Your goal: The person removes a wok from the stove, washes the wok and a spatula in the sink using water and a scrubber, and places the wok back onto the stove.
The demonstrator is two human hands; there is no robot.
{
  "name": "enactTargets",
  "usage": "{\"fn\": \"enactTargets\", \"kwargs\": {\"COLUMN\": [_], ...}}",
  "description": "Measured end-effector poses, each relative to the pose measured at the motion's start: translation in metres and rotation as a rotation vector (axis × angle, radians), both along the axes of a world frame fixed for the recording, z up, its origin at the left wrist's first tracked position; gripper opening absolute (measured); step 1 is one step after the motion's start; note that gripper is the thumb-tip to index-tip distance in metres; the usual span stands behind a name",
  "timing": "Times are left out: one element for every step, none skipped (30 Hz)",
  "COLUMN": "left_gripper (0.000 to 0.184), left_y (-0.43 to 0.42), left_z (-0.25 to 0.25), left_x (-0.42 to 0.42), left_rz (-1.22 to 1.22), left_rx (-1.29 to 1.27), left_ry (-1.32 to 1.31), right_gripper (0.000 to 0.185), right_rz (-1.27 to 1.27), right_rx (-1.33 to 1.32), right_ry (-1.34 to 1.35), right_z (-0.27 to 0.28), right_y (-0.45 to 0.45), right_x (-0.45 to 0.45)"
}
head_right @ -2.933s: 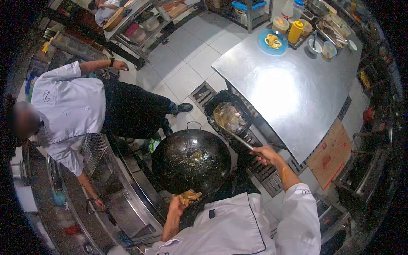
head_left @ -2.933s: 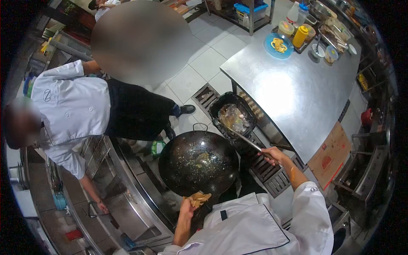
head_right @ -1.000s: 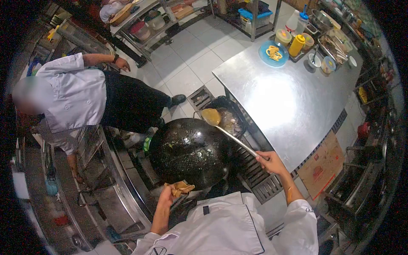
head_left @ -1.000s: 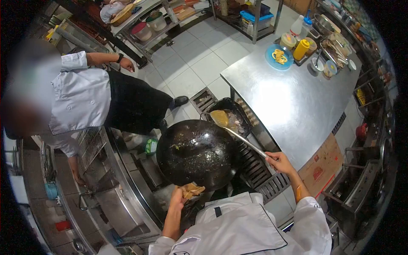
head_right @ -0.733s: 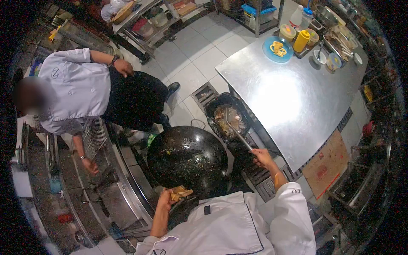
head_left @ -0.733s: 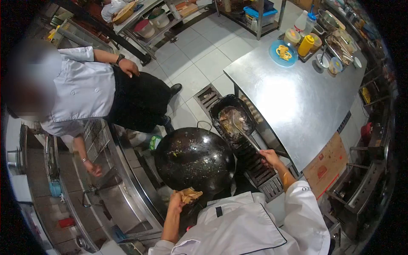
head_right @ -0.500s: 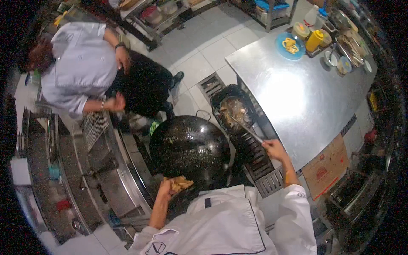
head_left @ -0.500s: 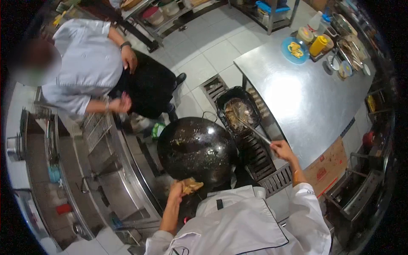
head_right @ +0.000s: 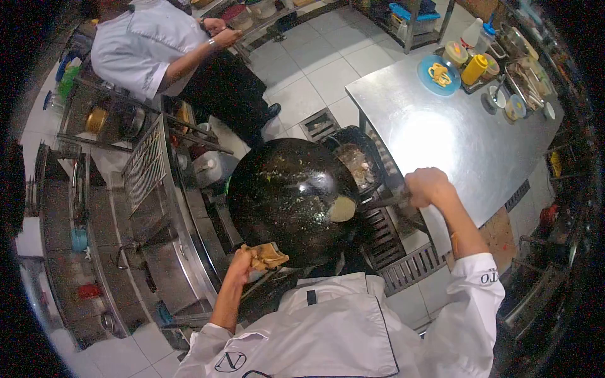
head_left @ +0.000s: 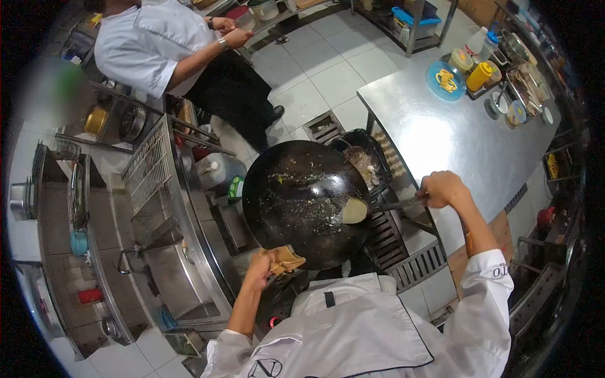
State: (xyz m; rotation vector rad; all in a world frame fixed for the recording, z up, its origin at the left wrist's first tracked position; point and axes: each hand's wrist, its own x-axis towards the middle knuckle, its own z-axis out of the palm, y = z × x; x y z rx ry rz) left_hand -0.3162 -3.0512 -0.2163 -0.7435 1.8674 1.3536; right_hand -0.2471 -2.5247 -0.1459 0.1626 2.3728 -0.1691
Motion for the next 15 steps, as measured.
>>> {"fn": "enactTargets", "kwargs": {"left_gripper": [0.013,0.013,0.013,0.014,0.014,0.016,0.016,0.013,0.013,0.015,0.015,0.016,0.016,0.018,0.018], "left_y": [0.006,0.011,0.009,0.005,0.003,0.013,0.015,0.015,0.013,0.009,0.009,0.011,0.014,0.019,0.021], "left_z": [0.016,0.026,0.028,0.029,0.03,0.048,0.048,0.046,0.045,0.042,0.043,0.044,0.046,0.053,0.052], "left_x": [0.002,-0.001,0.0,0.003,0.003,0.003,0.006,0.01,0.013,0.014,0.014,0.016,0.016,0.015,0.016], "left_rz": [-0.048,-0.096,-0.093,-0.179,-0.261,-0.271,-0.257,-0.219,-0.183,-0.232,-0.226,-0.226,-0.229,-0.255,-0.252], "left_rx": [0.001,0.004,0.004,-0.031,-0.069,-0.096,-0.099,-0.101,-0.103,-0.096,-0.098,-0.098,-0.096,-0.102,-0.097], "left_ry": [0.025,0.055,0.064,0.103,0.144,0.138,0.151,0.179,0.204,0.2,0.215,0.216,0.213,0.208,0.217], "right_gripper": [0.03,0.034,0.034,0.035,0.036,0.042,0.041,0.043,0.044,0.044,0.043,0.044,0.044,0.045,0.045], "right_rz": [-0.031,-0.022,-0.018,-0.105,-0.186,-0.242,-0.304,-0.407,-0.483,-0.55,-0.619,-0.615,-0.613,-0.615,-0.608], "right_rx": [-0.042,-0.109,-0.109,-0.256,-0.404,-0.576,-0.628,-0.809,-0.791,-0.868,-0.944,-1.042,-1.138,-1.181,-1.178], "right_ry": [0.016,0.038,0.047,0.02,-0.008,0.071,0.098,0.18,0.148,0.146,0.146,0.196,0.245,0.254,0.262], "right_z": [-0.008,-0.036,-0.056,-0.072,-0.092,-0.119,-0.121,-0.162,-0.136,-0.14,-0.146,-0.158,-0.169,-0.167,-0.164], "right_y": [0.011,0.022,0.024,0.021,0.017,0.01,-0.004,-0.015,-0.035,-0.044,-0.053,-0.059,-0.061,-0.064,-0.068], "right_x": [0.001,0.002,0.003,0.005,0.007,0.015,0.019,0.027,0.021,0.019,0.014,0.011,0.008,0.003,-0.001]}}
